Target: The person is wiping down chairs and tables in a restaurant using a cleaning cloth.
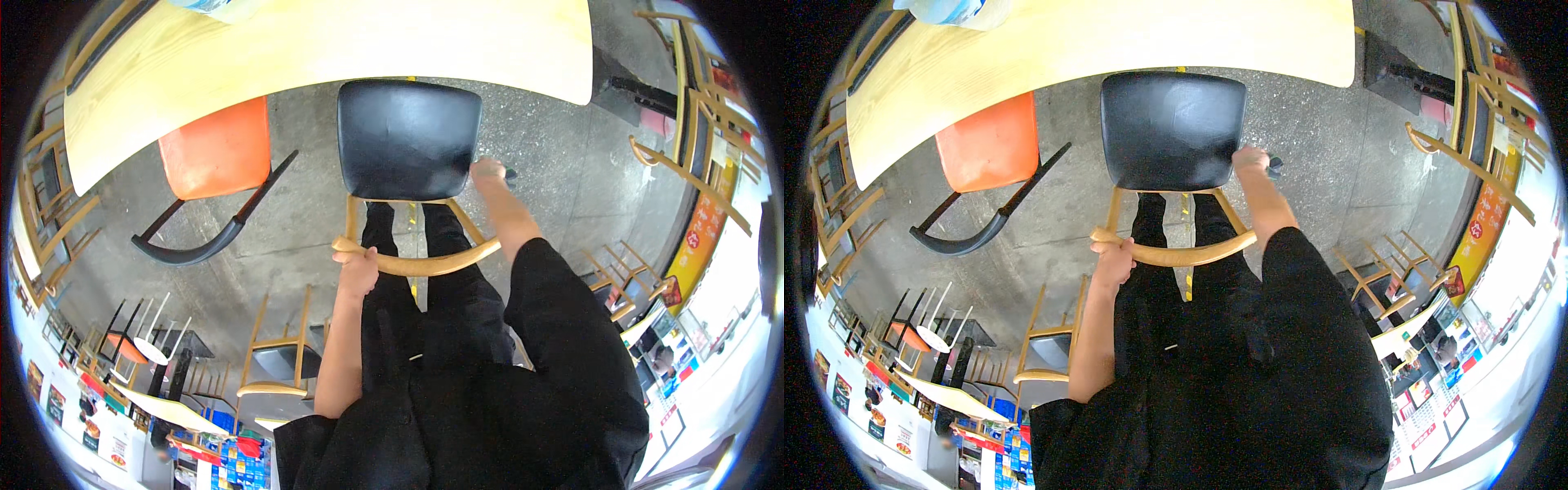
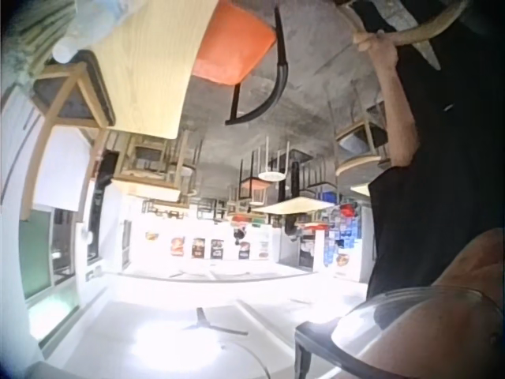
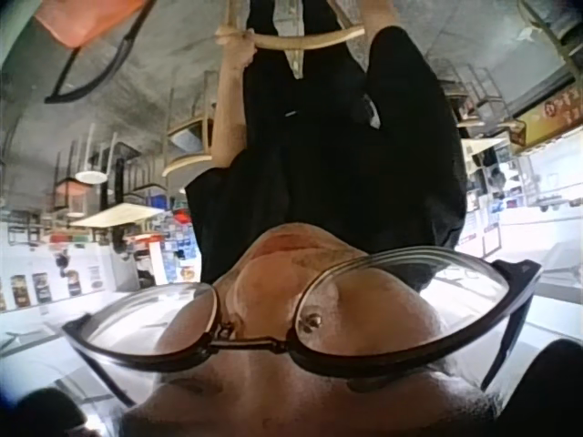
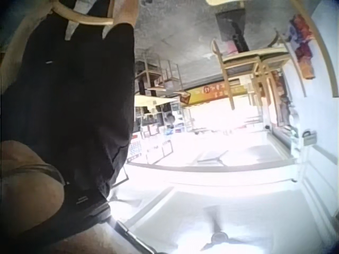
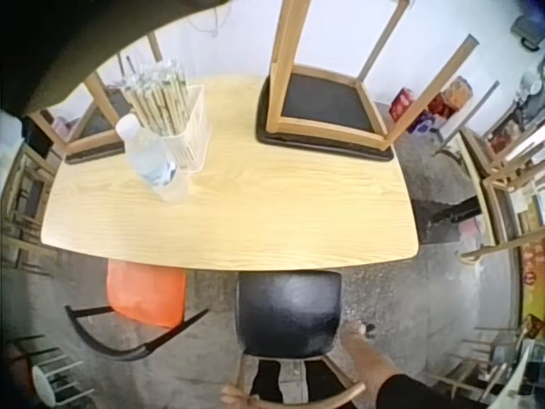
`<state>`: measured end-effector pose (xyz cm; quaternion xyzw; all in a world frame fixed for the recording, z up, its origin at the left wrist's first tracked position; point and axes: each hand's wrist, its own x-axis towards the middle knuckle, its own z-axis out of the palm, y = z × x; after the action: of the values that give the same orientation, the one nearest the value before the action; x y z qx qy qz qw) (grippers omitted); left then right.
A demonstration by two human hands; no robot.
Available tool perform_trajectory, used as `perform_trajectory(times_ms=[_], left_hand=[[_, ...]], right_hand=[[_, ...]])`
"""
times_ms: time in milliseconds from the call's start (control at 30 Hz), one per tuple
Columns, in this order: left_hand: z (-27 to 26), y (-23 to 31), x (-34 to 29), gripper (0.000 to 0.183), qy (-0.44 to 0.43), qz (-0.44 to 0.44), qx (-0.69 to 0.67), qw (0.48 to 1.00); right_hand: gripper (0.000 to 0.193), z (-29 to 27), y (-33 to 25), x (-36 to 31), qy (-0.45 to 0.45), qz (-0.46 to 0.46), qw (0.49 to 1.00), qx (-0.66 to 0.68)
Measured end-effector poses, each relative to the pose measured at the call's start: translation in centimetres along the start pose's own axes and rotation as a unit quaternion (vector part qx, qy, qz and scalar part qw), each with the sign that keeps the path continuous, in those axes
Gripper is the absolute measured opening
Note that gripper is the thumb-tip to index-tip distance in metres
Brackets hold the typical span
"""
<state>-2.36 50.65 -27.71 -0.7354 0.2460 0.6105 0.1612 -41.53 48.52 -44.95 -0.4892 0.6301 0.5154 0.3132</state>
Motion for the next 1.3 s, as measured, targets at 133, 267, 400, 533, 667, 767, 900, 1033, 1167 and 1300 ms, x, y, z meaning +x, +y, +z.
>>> perform_trajectory(times_ms=[133,267,400,533,667,767,900,1033,1167,1300], left_hand=[[-0.3,-5.6,3.8,0.056,0.049,0.099,0.056,0.992],[-1.3,-3.2,2.1,0.052,0.018,0.086,0.127,0.988],[1.3,-2.2,3.0,0.069,0.004,0.115,0.067,0.991],[-0.5,-2.6,1.4,0.045,0.044,0.080,0.028,0.995],[0.1,-1.9,1.9,0.040,0.012,0.033,0.022,0.999],[-2.6,-3.4,0.4,0.041,0.056,0.010,0.009,0.998],[-0.8,-0.1,-0.2,0.043,0.038,0.029,0.023,0.999],[-1.0,2.9,-2.3,0.043,-0.029,0.008,0.045,0.999],[-1.2,1.8,-1.2,0.045,-0.064,-0.017,0.067,0.996],[-0.3,2.5,-0.7,0.045,0.000,-0.074,0.024,0.997]], right_hand=[[0.055,-3.4,-1.9,-2.4,0.229,0.018,0.885,0.406],[0.057,-5.9,-10.9,-2.4,0.355,-0.052,0.769,0.529],[0.042,-3.7,-16.7,-2.1,0.245,-0.278,0.815,0.446],[0.025,-5.3,-16.4,-5.1,0.185,-0.479,0.857,0.052],[0.023,0.2,-6.9,-1.8,0.204,-0.408,0.888,0.066],[0.039,-2.1,-4.7,-2.4,0.082,-0.247,0.937,0.234],[0.041,3.0,4.7,1.0,0.128,0.036,0.904,0.407],[0.041,4.4,7.6,-1.9,0.184,0.092,0.821,0.533],[0.054,0.6,4.8,-10.5,0.179,0.034,0.770,0.612],[0.060,-6.2,0.6,-18.3,0.239,-0.058,0.725,0.643]])
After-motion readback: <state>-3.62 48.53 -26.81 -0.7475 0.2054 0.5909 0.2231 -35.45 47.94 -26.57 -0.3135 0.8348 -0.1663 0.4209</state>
